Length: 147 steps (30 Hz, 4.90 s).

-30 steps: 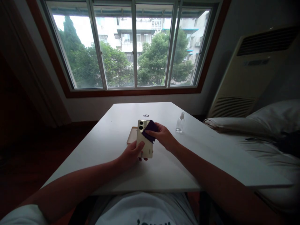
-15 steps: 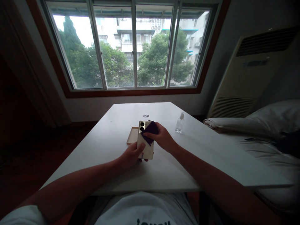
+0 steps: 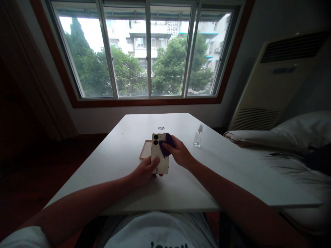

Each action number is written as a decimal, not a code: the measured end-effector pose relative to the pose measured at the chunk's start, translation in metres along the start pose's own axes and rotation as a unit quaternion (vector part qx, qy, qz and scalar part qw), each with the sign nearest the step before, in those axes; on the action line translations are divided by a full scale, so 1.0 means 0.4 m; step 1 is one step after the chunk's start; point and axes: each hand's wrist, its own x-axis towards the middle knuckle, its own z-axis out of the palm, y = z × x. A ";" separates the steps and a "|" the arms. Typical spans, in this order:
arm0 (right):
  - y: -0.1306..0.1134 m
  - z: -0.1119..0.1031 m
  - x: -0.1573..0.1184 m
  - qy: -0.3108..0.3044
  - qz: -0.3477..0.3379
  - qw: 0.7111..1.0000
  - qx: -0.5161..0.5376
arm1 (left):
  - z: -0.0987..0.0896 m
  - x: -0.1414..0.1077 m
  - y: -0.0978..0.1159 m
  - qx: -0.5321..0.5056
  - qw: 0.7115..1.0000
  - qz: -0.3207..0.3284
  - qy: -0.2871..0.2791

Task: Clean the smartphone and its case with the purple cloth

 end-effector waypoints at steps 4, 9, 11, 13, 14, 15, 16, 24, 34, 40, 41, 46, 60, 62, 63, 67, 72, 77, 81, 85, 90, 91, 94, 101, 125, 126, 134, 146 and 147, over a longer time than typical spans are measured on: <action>-0.006 -0.004 0.002 -0.011 0.003 1.000 0.006 | 0.000 -0.002 0.005 0.003 1.000 0.006 0.001; -0.007 -0.009 0.000 -0.027 -0.001 0.999 0.024 | 0.000 0.000 0.005 -0.002 1.000 0.008 0.003; -0.006 -0.010 0.000 -0.026 -0.006 0.999 0.021 | 0.000 0.001 0.003 -0.004 1.000 0.009 0.008; -0.005 -0.009 0.000 -0.024 -0.008 1.000 0.019 | -0.001 0.002 0.000 -0.005 1.000 0.008 0.010; -0.005 -0.009 0.000 -0.023 -0.007 1.000 0.020 | -0.001 0.003 -0.001 -0.006 1.000 0.008 0.011; -0.005 -0.009 -0.001 -0.024 -0.006 0.999 0.022 | -0.001 0.003 -0.002 -0.005 1.000 0.010 0.012; -0.005 -0.008 -0.001 -0.025 -0.006 0.999 0.022 | -0.002 0.004 -0.003 -0.004 1.000 0.012 0.012; 0.001 -0.010 -0.001 -0.031 -0.018 0.999 0.012 | -0.002 0.005 0.000 -0.011 1.000 0.013 0.018; -0.018 0.000 -0.007 -0.013 -0.003 0.999 0.033 | -0.003 0.007 -0.008 -0.017 0.999 0.014 0.030; -0.022 0.003 -0.007 0.002 0.018 0.998 0.057 | 0.001 0.001 0.004 -0.011 1.000 0.010 0.021; -0.020 0.003 -0.006 0.007 0.017 0.998 0.062 | 0.001 0.001 0.005 -0.010 1.000 0.010 0.020; -0.012 0.005 -0.005 0.020 0.025 0.996 0.085 | -0.001 0.003 0.001 -0.009 1.000 0.009 0.011; -0.017 0.002 -0.008 0.015 0.017 0.997 0.071 | -0.002 0.002 0.002 -0.016 1.000 0.012 0.015; -0.019 0.003 -0.008 0.018 0.014 0.998 0.062 | -0.001 0.002 0.006 -0.017 1.000 0.014 0.014; -0.020 0.003 -0.007 0.022 0.013 0.998 0.052 | 0.000 0.002 0.007 -0.018 1.000 0.015 0.012; -0.023 0.004 -0.006 0.048 0.016 0.999 -0.003 | -0.001 0.003 0.007 -0.014 1.000 0.014 0.008; -0.023 0.005 -0.005 0.065 0.029 0.996 -0.059 | -0.001 0.004 -0.002 -0.010 1.000 0.007 0.011; -0.022 0.007 -0.011 0.061 0.028 0.993 -0.098 | -0.002 0.007 -0.008 -0.008 1.000 0.009 0.004; -0.019 0.008 -0.015 0.059 0.010 0.990 -0.124 | -0.003 0.008 -0.009 0.000 1.000 0.010 0.011; -0.012 0.006 -0.012 0.042 0.010 0.995 -0.091 | 0.001 0.003 -0.002 0.001 1.000 0.005 0.004; 0.004 -0.001 -0.002 0.033 0.017 0.997 -0.064 | 0.005 -0.002 0.011 -0.019 1.000 0.003 -0.001; 0.007 -0.003 0.000 0.032 0.023 0.998 -0.058 | 0.005 -0.002 0.012 -0.025 1.000 0.004 -0.003; 0.016 -0.006 0.003 0.033 0.044 0.998 -0.042 | 0.004 -0.001 0.012 -0.030 1.000 0.003 -0.006; 0.030 -0.005 0.007 0.037 0.058 0.998 -0.016 | 0.005 -0.001 0.008 -0.019 1.000 -0.006 0.005; 0.018 -0.009 0.001 -0.021 0.047 0.999 0.000 | 0.003 0.000 0.003 -0.047 0.999 -0.009 0.020; 0.019 -0.010 0.000 -0.022 0.051 0.998 0.000 | 0.004 0.000 0.003 -0.046 0.999 -0.011 0.019; 0.012 -0.004 0.002 -0.021 0.062 0.998 0.025 | 0.006 -0.001 0.011 -0.035 0.999 -0.009 0.015; 0.011 -0.005 -0.004 -0.032 0.048 0.998 0.040 | 0.003 -0.001 0.008 -0.037 0.999 -0.007 0.006; 0.008 -0.004 -0.005 -0.033 0.054 0.997 0.047 | 0.003 -0.001 0.009 -0.039 0.999 -0.009 0.006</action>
